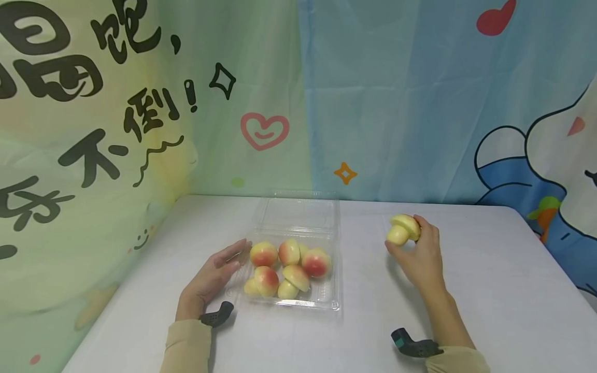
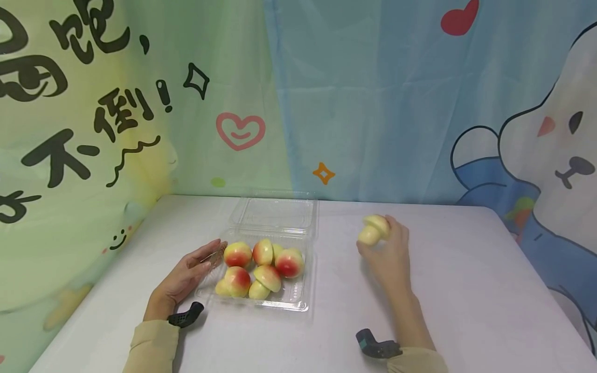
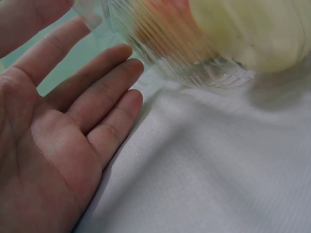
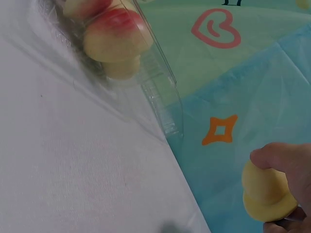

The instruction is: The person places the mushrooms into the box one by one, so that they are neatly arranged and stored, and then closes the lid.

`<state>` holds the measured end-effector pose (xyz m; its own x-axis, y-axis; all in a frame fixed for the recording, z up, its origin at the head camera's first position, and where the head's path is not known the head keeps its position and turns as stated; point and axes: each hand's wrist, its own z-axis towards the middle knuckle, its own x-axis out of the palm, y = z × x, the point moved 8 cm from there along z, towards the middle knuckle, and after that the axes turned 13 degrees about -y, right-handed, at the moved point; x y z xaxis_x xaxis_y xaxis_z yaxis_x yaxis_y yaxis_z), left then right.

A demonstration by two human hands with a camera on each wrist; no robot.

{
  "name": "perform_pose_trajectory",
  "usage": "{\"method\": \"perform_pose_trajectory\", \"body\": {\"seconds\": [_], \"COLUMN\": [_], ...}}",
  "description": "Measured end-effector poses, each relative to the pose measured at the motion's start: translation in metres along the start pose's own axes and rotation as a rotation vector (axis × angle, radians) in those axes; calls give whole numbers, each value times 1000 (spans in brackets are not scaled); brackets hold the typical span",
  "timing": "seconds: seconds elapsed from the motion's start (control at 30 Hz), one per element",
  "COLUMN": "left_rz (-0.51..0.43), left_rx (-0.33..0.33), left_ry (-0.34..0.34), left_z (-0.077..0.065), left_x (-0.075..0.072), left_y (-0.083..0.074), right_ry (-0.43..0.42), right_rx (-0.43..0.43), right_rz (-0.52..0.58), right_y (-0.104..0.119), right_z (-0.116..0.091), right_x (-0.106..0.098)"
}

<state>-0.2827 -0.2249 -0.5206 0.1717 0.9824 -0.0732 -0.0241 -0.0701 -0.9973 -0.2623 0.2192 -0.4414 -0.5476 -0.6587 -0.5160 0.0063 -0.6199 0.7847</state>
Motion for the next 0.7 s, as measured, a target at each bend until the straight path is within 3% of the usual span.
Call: {"method": "perform_pose_trajectory", "body": {"seconds": [0.7], "left_rz": [29], "left_rx": [-17], "left_ry": [-32], "left_z": [0], "left_x": [-1], "left_y": [-1], "right_ry": [108], "right_rx": [-118], "right_rz": [28], "right_y": [28], "right_z": [-16], "right_x": [21]}}
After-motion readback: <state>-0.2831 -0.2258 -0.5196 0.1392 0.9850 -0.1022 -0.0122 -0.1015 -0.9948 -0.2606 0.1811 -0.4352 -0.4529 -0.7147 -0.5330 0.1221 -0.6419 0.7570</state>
